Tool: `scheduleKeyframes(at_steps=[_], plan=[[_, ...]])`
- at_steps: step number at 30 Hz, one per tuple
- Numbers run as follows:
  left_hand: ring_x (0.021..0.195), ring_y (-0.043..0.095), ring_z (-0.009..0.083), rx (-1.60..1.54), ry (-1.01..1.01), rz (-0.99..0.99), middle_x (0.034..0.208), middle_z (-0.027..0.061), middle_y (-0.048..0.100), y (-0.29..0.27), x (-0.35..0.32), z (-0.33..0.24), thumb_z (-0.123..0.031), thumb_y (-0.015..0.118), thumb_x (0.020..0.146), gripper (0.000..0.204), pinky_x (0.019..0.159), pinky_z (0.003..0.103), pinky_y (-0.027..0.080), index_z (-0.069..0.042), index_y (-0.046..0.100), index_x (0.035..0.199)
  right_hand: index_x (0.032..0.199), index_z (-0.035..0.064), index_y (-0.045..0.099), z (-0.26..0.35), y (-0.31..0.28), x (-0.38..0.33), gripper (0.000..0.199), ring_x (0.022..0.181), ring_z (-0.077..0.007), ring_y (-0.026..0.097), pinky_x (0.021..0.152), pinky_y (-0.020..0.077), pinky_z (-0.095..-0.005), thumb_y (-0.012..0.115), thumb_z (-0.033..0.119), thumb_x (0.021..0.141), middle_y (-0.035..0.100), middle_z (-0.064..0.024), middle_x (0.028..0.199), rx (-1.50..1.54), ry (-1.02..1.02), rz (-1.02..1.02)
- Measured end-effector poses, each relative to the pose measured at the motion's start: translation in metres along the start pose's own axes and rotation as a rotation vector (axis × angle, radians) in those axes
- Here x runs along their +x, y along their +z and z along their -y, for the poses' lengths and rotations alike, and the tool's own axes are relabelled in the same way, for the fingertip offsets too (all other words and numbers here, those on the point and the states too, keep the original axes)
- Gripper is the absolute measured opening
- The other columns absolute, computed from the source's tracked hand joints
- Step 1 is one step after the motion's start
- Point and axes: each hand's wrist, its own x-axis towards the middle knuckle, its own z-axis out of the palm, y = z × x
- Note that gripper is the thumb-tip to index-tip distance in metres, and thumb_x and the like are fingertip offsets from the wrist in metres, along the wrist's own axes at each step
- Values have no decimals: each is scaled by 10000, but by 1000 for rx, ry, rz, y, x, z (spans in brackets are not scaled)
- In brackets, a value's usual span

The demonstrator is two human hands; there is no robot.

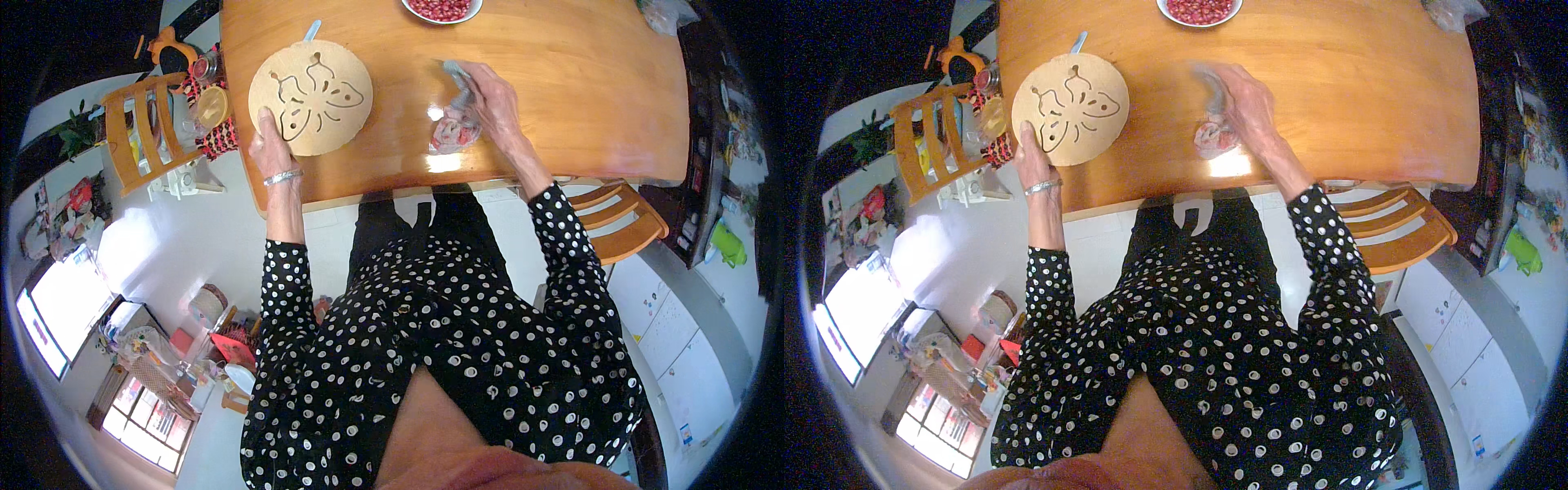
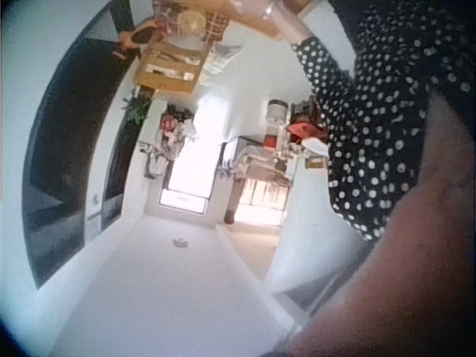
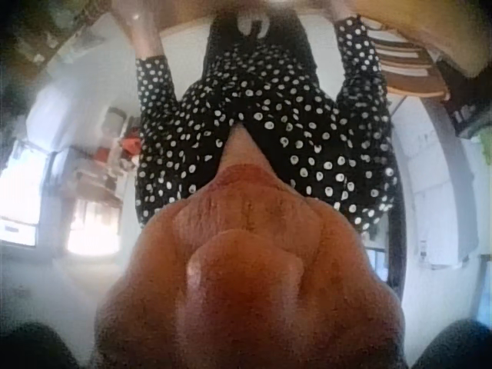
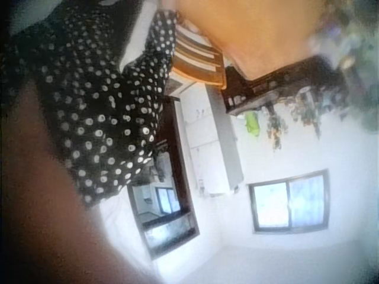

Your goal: The person wipes a wooden dining table with a cloth, moving aside a knife, a decorative wooden plate, a bowl of red beans, and a jar. She rinses the cloth at the sink and returns to wipe the table surface again.

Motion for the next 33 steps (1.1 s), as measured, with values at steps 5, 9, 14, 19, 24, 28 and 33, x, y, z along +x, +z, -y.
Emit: scheduleKeyframes(at_steps=[5, 9, 14, 19, 24, 28, 33], plan=[[890, 658, 180, 120, -65, -50, 1056, 115, 667, -4, 1, 13, -376, 548, 970, 486, 767, 331, 547, 52, 602, 1195, 1260, 155, 558, -16, 26, -37, 498, 947, -312, 621, 730, 548, -413, 714, 310, 813, 563, -114, 1166, -327, -49, 85], [852, 613, 137, 213, -13, -4, 987, 78, 665, 3, 1, 20, -419, 549, 970, 498, 747, 303, 511, 33, 636, 1160, 1249, 151, 573, -7, 37, -37, 478, 907, -297, 643, 755, 556, -411, 700, 346, 831, 593, -111, 1156, -274, -9, 86], [709, 574, 118, 491, 60, 115, 835, 61, 655, 15, -6, 24, -386, 584, 960, 447, 640, 305, 489, 49, 664, 1028, 1224, 143, 588, 46, 20, 11, 405, 911, -278, 668, 761, 544, -395, 669, 318, 868, 634, -104, 1157, 371, 95, -102], [562, 557, 183, 844, 491, 266, 667, 149, 625, 38, -20, 30, -363, 596, 949, 454, 541, 375, 435, 57, 630, 780, 1212, 154, 588, 87, 38, 70, 342, 1047, -275, 629, 824, 529, -368, 622, 186, 873, 631, -65, 1189, 6, -614, -414], [555, 507, 135, 622, 329, 124, 616, 81, 571, 36, -29, 27, -374, 574, 959, 481, 526, 373, 422, 51, 618, 736, 1157, 157, 591, 58, 48, 73, 269, 1056, -279, 617, 821, 519, -373, 589, 207, 893, 638, -67, 1150, 88, -385, -359], [617, 537, 126, 416, 156, 31, 665, 70, 600, 34, -29, 41, -404, 560, 961, 502, 581, 349, 460, 70, 652, 822, 1134, 133, 595, 47, 56, 30, 255, 981, -309, 632, 802, 516, -407, 595, 236, 901, 654, -94, 1076, 1, -164, -199], [722, 612, 186, 545, 154, 84, 792, 149, 667, 32, -22, 70, -437, 561, 951, 535, 663, 362, 492, 89, 662, 957, 1118, 137, 615, 34, 73, 26, 289, 949, -321, 632, 781, 510, -400, 648, 297, 879, 650, -120, 1013, -38, 165, -100]])
